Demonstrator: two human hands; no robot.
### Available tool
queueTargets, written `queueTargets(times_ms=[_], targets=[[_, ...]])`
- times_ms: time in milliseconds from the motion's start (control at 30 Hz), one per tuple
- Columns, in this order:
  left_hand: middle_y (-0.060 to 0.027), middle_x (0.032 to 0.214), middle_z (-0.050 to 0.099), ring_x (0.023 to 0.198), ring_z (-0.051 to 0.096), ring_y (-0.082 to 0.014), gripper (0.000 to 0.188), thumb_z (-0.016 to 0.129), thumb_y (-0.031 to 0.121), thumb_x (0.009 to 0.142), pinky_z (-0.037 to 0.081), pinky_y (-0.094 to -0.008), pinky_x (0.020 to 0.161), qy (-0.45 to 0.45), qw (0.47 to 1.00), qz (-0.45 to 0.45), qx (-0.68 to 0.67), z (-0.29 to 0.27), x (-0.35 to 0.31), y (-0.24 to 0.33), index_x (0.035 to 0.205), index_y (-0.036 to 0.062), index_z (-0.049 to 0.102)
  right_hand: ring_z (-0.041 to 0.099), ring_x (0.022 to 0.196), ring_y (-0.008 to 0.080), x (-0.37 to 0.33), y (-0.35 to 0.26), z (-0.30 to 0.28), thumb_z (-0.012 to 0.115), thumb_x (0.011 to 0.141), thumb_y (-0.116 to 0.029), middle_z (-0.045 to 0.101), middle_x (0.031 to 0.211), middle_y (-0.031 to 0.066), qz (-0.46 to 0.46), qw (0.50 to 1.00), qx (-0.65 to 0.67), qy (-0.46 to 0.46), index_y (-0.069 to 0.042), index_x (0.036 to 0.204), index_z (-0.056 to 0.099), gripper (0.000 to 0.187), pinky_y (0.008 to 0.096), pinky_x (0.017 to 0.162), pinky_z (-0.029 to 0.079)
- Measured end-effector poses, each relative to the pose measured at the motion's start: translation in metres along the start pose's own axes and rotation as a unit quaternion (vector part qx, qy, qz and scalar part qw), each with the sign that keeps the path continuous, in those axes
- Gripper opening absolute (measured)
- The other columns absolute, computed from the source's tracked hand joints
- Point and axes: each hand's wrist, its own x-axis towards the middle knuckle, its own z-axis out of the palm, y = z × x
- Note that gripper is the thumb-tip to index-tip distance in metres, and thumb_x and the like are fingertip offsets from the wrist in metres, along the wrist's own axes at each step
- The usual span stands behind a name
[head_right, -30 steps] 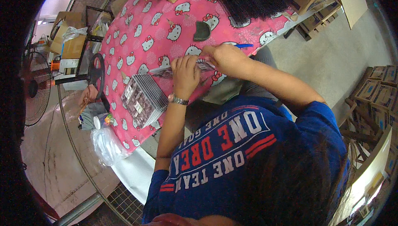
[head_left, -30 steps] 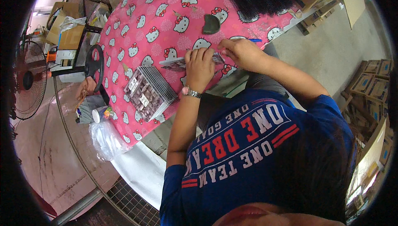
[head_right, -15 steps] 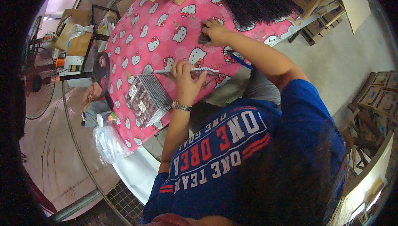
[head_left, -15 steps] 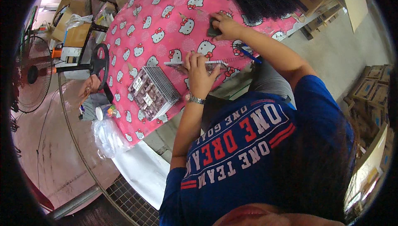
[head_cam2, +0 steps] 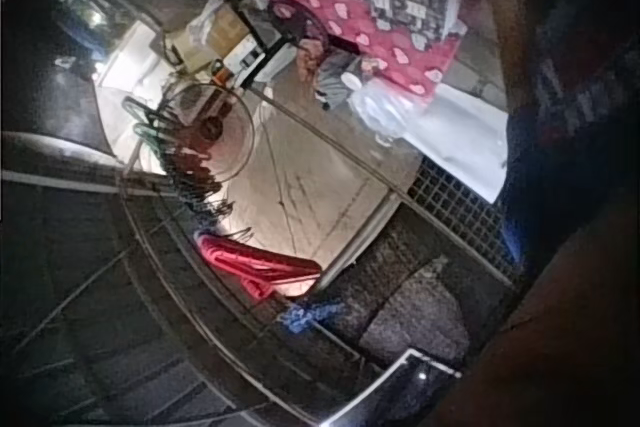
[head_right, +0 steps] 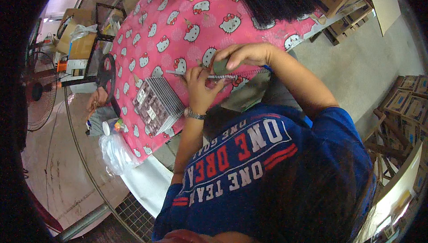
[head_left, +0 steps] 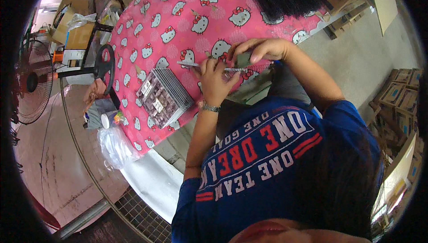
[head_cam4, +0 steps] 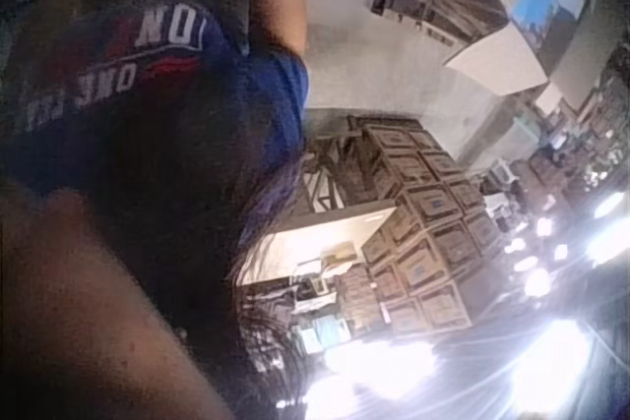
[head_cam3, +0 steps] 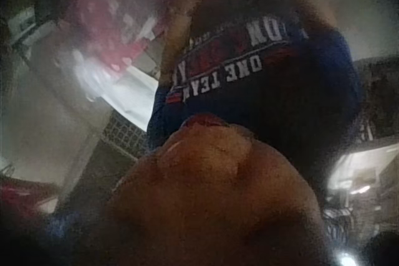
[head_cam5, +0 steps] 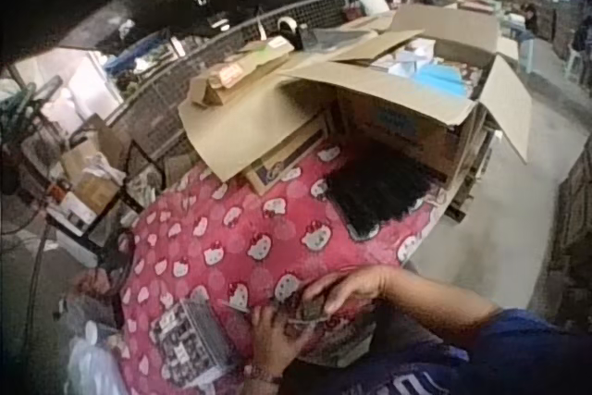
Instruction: The person attaches plastic spiral binders to stacks of cards by hand. They thread the binders through the holes and set the completed booklets aside.
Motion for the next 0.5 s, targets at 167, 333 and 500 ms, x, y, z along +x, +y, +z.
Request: queueTargets(times_ms=[167, 333, 500], targets=[[-0.0119, 0.101, 0.053, 0.105, 0.047, -0.0335, 0.04, 0.076, 0.031, 0.068, 0.041, -0.0468, 0.089, -0.017, 1.0, 0.002, 0.013, -0.003, 0.002, -0.004, 0.091, 0.0025, 0.061, 0.054, 0.112, 0.0224, 0.005, -0.007, -0.002, 0.068, 0.08, -0.029, 0.061, 0.116, 0.0118, 0.049, 0.992, -0.111, 0.026, 0.002, 0.118, 0.063, 0.049, 0.0336, 0.1, 0.038], [-0.0134, 0.105, 0.052, 0.106, 0.046, -0.0338, 0.042, 0.075, 0.03, 0.068, 0.041, -0.0467, 0.09, -0.016, 1.0, -0.004, 0.001, -0.004, -0.002, -0.004, 0.096, 0.0024, 0.059, 0.049, 0.116, 0.0249, 0.014, 0.001, -0.01, 0.074, 0.075, -0.033, 0.058, 0.117, 0.0131, 0.098, 0.968, -0.229, 0.031, -0.003, 0.116, 0.065, 0.051, 0.0359, 0.101, 0.036], [-0.0129, 0.102, 0.053, 0.104, 0.048, -0.0338, 0.043, 0.076, 0.029, 0.067, 0.041, -0.0461, 0.09, -0.02, 1.0, -0.004, -0.018, -0.004, -0.005, -0.007, 0.096, 0.0034, 0.057, 0.052, 0.106, 0.0195, 0.017, -0.002, -0.01, 0.074, 0.077, -0.036, 0.061, 0.111, 0.0097, 0.091, 0.949, -0.301, 0.021, -0.002, 0.111, 0.066, 0.049, 0.0322, 0.093, 0.04]])
